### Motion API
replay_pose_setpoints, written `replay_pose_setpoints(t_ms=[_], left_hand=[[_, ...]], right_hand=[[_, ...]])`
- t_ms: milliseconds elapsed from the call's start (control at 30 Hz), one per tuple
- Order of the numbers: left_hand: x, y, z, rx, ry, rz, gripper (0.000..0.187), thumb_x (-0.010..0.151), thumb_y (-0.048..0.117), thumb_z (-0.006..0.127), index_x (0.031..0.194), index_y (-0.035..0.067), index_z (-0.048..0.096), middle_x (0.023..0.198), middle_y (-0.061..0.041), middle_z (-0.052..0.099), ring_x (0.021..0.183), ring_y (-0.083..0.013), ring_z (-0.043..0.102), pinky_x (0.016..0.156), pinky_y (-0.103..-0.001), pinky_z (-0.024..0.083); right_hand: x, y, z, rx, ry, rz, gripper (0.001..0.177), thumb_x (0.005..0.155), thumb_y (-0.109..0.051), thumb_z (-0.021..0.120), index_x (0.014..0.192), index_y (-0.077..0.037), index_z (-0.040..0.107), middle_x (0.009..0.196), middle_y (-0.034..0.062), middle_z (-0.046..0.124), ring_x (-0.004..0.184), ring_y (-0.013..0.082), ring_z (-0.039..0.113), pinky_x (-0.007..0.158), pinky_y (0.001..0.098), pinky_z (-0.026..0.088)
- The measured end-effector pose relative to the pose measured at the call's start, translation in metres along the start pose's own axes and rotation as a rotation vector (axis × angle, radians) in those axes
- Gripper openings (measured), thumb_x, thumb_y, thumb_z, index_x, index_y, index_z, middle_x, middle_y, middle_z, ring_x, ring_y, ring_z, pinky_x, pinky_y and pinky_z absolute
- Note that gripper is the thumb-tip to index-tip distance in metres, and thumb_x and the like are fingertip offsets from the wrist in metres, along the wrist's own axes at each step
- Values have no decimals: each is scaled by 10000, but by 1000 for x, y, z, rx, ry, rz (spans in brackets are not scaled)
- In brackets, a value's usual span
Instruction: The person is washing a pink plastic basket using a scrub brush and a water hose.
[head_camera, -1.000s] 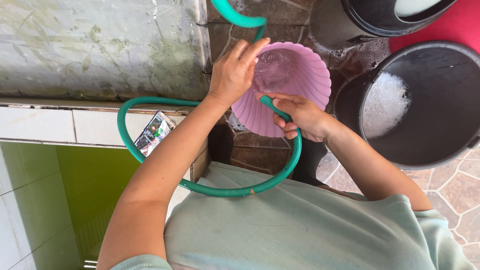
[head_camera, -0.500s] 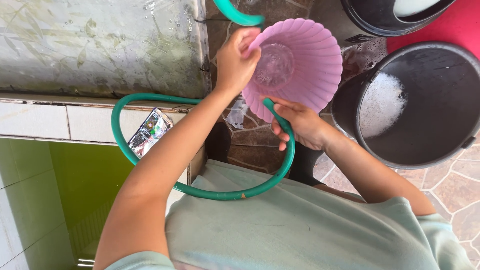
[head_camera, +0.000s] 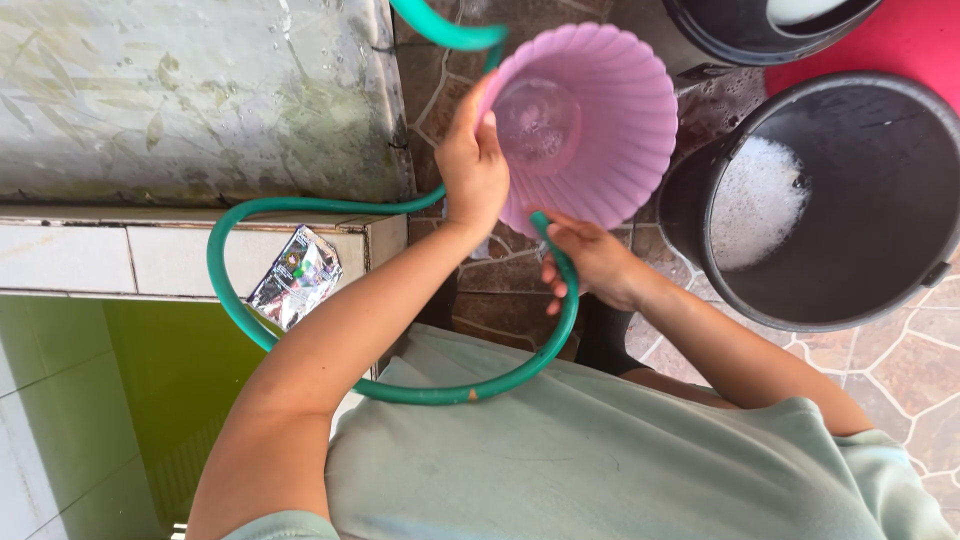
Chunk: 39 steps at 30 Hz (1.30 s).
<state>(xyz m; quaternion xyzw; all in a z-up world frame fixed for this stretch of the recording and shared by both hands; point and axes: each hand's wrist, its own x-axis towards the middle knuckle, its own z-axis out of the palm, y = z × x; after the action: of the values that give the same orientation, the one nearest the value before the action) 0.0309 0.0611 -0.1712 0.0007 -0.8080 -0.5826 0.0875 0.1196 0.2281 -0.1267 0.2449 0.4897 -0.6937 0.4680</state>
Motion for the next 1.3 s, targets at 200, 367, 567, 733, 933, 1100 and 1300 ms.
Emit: replay_pose_setpoints(t_ms=[200,367,567,733,933,1100,1300], left_hand=[[8,18,-10,-16,-48,67,407,1091,-8,513,1447,179,576,1379,-86,716,1180,-211,771,981,-306,593],[-2,1,2,79,-113,215,439,1083,-46,506,1479,139,545,1492,-98,606,1419,-290,576,1216,-388,503],[-8,8,2,61,-198,218,418,1090,-54,514,1465,128,549,1484,-70,619,1470,-338,524,1230,-390,496],[-2,11,6,78,-228,221,440,1068,-67,506,1466,114,550,1465,-88,627,1460,-356,518,1223,-395,495],[10,16,6,70,-217,200,459,1051,-75,501,1457,134,557,1441,-107,646,1441,-340,544,1181,-381,494],[11,23,3,82,-239,213,432,1067,-74,518,1445,128,568,1418,-100,664,1426,-328,563,1185,-379,518],[15,24,2,62,-224,206,441,1057,-89,508,1437,123,582,1431,-122,654,1411,-313,584,1180,-373,524]], right_hand=[[5,19,-30,31,147,-72,552,1064,-336,371,1602,-227,314,759,89,592,567,188,603,593,490,655],[14,25,-3,72,101,-70,577,1069,-353,366,1630,-252,270,756,82,606,570,189,614,598,480,646],[20,34,12,60,-30,-37,612,1061,-363,367,1633,-283,165,832,89,652,691,213,688,667,481,646],[26,49,-17,107,34,-11,599,1060,-358,366,1628,-266,200,847,98,653,716,231,700,710,508,654],[14,56,-45,176,255,-117,581,1077,-354,324,1628,-271,159,920,106,651,785,255,702,734,518,631],[5,63,-42,205,190,-109,597,1086,-336,331,1641,-266,122,967,117,651,846,271,710,785,513,619],[1,55,-45,260,272,-197,609,1082,-307,319,1640,-246,85,944,123,641,839,274,705,791,550,642]])
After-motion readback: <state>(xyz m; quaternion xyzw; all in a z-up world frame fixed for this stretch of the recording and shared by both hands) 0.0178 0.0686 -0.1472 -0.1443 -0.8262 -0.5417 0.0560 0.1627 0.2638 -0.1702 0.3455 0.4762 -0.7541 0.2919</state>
